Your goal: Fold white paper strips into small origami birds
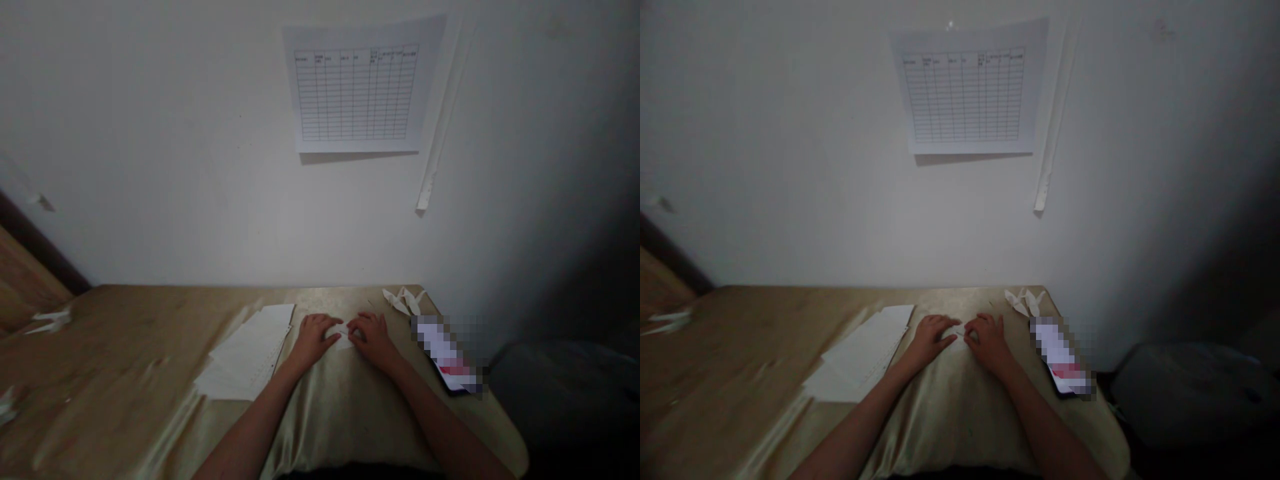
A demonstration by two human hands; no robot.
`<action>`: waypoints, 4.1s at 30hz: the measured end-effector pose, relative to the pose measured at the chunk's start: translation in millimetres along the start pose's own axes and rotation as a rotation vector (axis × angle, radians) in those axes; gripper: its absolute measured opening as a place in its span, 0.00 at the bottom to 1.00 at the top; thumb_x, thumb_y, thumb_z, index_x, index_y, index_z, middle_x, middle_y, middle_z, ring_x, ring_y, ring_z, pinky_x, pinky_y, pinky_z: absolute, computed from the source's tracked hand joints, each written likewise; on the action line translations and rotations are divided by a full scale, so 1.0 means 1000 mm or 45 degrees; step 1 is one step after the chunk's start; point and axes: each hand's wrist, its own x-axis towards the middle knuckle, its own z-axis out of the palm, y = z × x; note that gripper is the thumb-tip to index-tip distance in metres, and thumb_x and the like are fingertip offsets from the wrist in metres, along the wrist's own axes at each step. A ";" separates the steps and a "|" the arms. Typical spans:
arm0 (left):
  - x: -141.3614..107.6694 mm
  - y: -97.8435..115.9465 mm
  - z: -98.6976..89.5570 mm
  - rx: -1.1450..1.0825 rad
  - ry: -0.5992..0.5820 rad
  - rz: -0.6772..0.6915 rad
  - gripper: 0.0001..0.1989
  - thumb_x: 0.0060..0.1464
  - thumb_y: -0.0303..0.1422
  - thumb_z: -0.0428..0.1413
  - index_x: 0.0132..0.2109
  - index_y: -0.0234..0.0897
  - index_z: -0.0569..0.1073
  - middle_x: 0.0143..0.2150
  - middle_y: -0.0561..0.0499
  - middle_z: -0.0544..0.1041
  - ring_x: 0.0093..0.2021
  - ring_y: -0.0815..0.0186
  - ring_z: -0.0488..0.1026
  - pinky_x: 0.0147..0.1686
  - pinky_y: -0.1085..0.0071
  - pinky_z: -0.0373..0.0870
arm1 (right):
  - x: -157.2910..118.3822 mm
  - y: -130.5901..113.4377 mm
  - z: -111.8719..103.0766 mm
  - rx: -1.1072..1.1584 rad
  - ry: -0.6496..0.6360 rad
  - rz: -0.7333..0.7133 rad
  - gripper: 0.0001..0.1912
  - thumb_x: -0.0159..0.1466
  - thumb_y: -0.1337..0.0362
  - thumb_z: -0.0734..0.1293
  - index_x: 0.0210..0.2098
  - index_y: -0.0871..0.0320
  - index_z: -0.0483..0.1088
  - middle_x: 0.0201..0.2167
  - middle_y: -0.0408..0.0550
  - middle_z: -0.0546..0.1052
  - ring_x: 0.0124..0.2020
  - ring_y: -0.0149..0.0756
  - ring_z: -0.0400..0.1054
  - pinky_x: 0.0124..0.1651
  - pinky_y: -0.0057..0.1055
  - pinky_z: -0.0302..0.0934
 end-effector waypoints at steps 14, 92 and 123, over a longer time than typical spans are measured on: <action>0.001 0.005 0.003 0.068 0.041 -0.090 0.10 0.63 0.38 0.65 0.51 0.56 0.86 0.64 0.51 0.79 0.63 0.50 0.69 0.66 0.47 0.63 | 0.003 0.002 0.008 0.005 -0.014 0.046 0.15 0.68 0.67 0.65 0.49 0.49 0.80 0.58 0.47 0.80 0.72 0.51 0.58 0.75 0.70 0.28; 0.001 0.006 -0.006 0.123 -0.008 -0.079 0.11 0.59 0.41 0.67 0.49 0.53 0.87 0.70 0.49 0.74 0.68 0.48 0.68 0.69 0.46 0.64 | 0.005 -0.007 0.014 -0.142 0.073 0.117 0.05 0.67 0.59 0.71 0.43 0.50 0.77 0.57 0.48 0.80 0.64 0.50 0.66 0.73 0.66 0.38; 0.002 -0.011 -0.005 0.077 -0.196 -0.028 0.16 0.65 0.36 0.62 0.57 0.56 0.82 0.75 0.54 0.68 0.75 0.49 0.60 0.73 0.44 0.57 | -0.003 0.023 -0.017 0.169 -0.274 -0.025 0.28 0.60 0.74 0.63 0.56 0.47 0.78 0.67 0.47 0.74 0.76 0.44 0.55 0.78 0.65 0.25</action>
